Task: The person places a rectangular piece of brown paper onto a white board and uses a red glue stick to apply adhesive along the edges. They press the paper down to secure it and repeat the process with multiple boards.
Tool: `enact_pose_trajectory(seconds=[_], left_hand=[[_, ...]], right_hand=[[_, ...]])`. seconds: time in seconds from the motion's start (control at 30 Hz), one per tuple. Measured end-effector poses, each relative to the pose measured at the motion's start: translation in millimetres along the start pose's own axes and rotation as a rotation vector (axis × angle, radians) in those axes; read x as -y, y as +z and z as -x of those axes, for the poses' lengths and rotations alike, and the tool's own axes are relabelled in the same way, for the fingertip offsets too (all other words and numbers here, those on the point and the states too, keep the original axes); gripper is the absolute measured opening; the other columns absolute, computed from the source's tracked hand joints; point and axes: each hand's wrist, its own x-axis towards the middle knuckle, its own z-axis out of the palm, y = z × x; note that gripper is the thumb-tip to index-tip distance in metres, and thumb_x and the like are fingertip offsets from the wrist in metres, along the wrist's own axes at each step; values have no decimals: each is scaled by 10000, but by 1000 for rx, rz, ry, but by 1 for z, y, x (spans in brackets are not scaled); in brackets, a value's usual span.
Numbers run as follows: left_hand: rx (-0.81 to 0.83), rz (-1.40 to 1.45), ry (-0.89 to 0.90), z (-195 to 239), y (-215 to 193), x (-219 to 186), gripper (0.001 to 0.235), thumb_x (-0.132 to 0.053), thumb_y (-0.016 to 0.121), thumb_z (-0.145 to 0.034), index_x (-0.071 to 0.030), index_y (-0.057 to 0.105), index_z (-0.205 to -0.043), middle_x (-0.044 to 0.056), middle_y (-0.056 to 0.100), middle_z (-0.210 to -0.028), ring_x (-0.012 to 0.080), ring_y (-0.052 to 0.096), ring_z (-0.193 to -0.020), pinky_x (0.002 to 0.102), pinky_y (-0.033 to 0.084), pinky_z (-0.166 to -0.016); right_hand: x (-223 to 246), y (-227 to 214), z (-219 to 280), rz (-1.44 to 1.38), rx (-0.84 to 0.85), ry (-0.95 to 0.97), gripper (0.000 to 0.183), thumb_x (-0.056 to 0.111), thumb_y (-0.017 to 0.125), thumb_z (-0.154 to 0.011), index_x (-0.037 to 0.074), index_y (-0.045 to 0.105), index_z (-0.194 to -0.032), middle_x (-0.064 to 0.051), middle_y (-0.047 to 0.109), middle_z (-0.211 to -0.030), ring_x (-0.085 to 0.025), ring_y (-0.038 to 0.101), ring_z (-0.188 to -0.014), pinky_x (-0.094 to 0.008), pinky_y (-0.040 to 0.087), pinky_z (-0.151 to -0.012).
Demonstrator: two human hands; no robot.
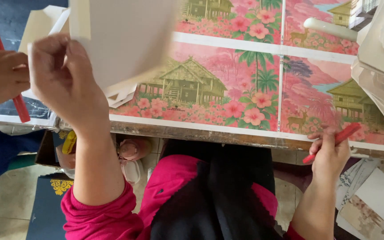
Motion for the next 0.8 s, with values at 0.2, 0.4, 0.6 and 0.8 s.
enact_pose_trajectory(seconds=[0.2, 0.4, 0.6, 0.8], left_hand=[[42, 433, -266, 15, 33, -10, 29, -56, 502, -952, -69, 503, -926, -7, 430, -780, 68, 357, -693, 220, 303, -637], [-16, -1434, 1127, 92, 75, -47, 514, -501, 327, -1067, -237, 484, -655, 92, 552, -612, 206, 537, -490, 309, 418, -397], [621, 346, 797, 201, 111, -66, 133, -77, 627, -869, -132, 618, -748, 35, 646, -724, 206, 682, -773, 296, 562, -709], [607, 129, 761, 227, 123, -73, 121, -93, 511, -929, -106, 631, -941, 84, 595, -946, 255, 602, -934, 353, 495, -852]], right_hand=[[-1, -3, 4, -137, -24, -105, 446, 473, 340, -1055, 75, 306, -1251, -191, 568, -819, -200, 412, -421, -270, 361, -415], [5, -9, 36, 15, -200, 82, 124, 72, 533, -983, 52, 528, -1106, -36, 467, -728, -47, 312, -457, -212, 263, -433], [-62, -35, 54, 605, -274, -430, 249, 31, 648, -853, 67, 673, -1098, -166, 562, -1064, -314, 500, -710, -401, 449, -737], [-46, -27, 66, 647, -115, -801, 292, -100, 649, -861, 15, 674, -1129, -156, 625, -1165, -351, 626, -1011, -438, 523, -854]])
